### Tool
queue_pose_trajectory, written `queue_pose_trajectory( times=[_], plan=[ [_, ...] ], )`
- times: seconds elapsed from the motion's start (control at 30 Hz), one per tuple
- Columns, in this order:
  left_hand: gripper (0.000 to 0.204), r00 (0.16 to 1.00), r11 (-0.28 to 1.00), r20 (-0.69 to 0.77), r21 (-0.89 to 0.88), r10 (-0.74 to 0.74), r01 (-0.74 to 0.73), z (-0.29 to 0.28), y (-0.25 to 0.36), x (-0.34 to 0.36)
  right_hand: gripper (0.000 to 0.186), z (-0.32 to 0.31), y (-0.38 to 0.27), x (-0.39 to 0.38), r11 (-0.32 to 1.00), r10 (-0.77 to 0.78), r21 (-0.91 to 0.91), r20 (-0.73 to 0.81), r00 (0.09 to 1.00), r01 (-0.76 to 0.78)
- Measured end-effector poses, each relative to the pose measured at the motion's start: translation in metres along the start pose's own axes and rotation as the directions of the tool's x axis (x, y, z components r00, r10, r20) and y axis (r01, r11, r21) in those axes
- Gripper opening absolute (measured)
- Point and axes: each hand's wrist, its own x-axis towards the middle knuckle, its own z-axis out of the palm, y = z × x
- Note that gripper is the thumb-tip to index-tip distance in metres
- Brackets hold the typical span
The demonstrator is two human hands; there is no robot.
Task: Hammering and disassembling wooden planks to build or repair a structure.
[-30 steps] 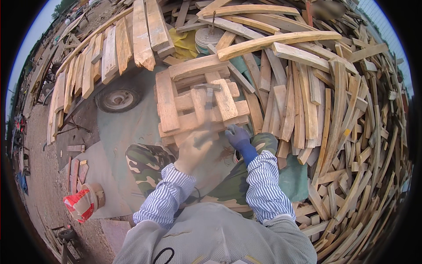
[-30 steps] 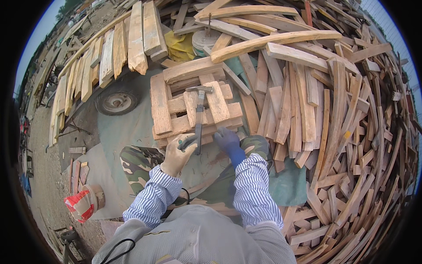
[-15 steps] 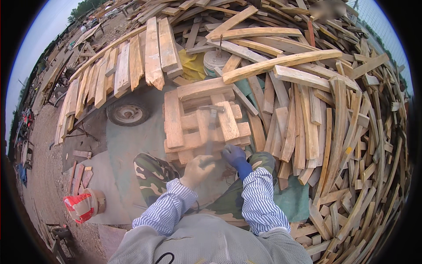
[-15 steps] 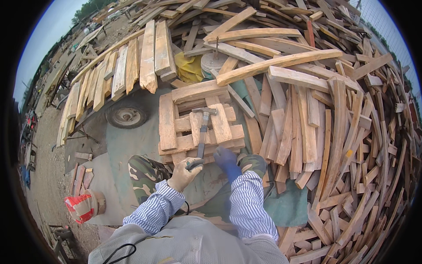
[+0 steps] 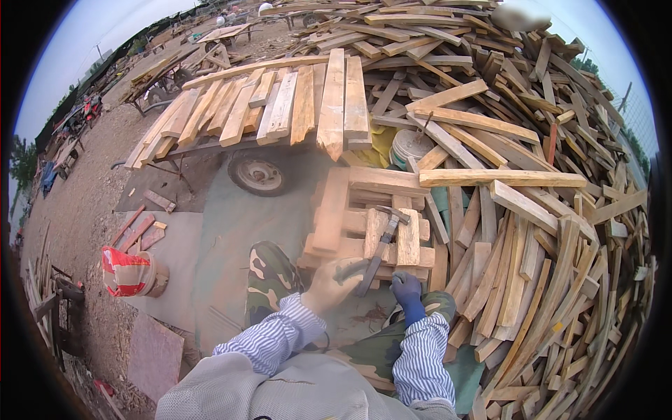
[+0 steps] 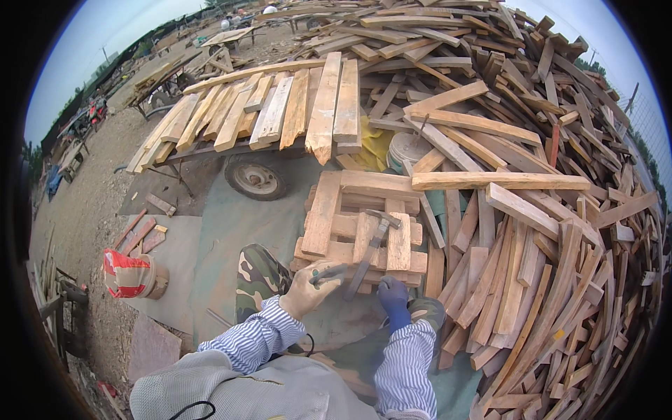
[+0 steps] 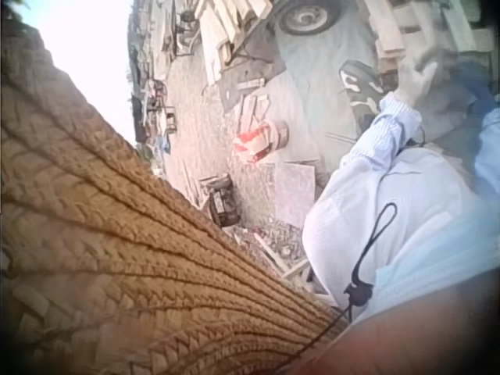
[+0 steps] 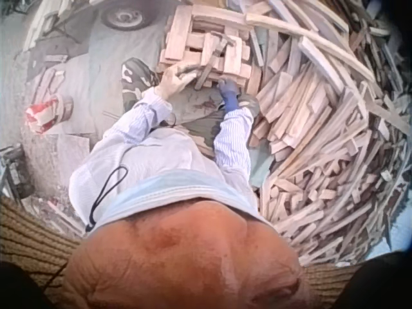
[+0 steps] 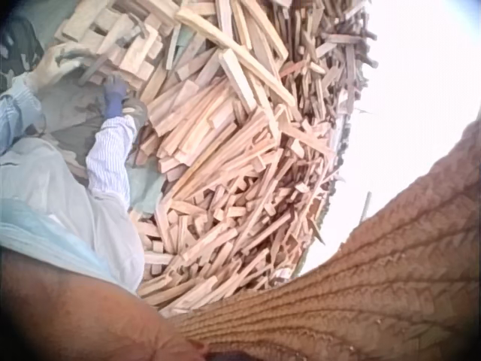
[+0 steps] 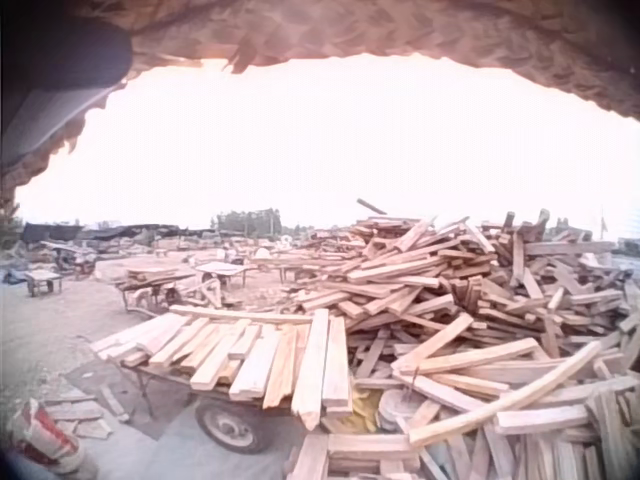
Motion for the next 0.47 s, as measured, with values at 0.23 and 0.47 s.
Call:
queue_pose_trajectory(
  times=[0.23,0.47],
  plan=[
    [0.034,0.670,0.682,-0.146,0.249,0.728,-0.687,-0.151,0.152,-0.005,0.028,-0.131,-0.148,-0.061,0.767,-0.462,0.233,-0.446,0.766,0.598],
    [0.075,0.137,-0.029,0.403,0.380,0.905,-0.924,-0.238,0.307,-0.049,0.035,-0.276,-0.304,-0.170,0.119,-0.817,-0.672,-0.485,-0.313,0.730]
  ],
)
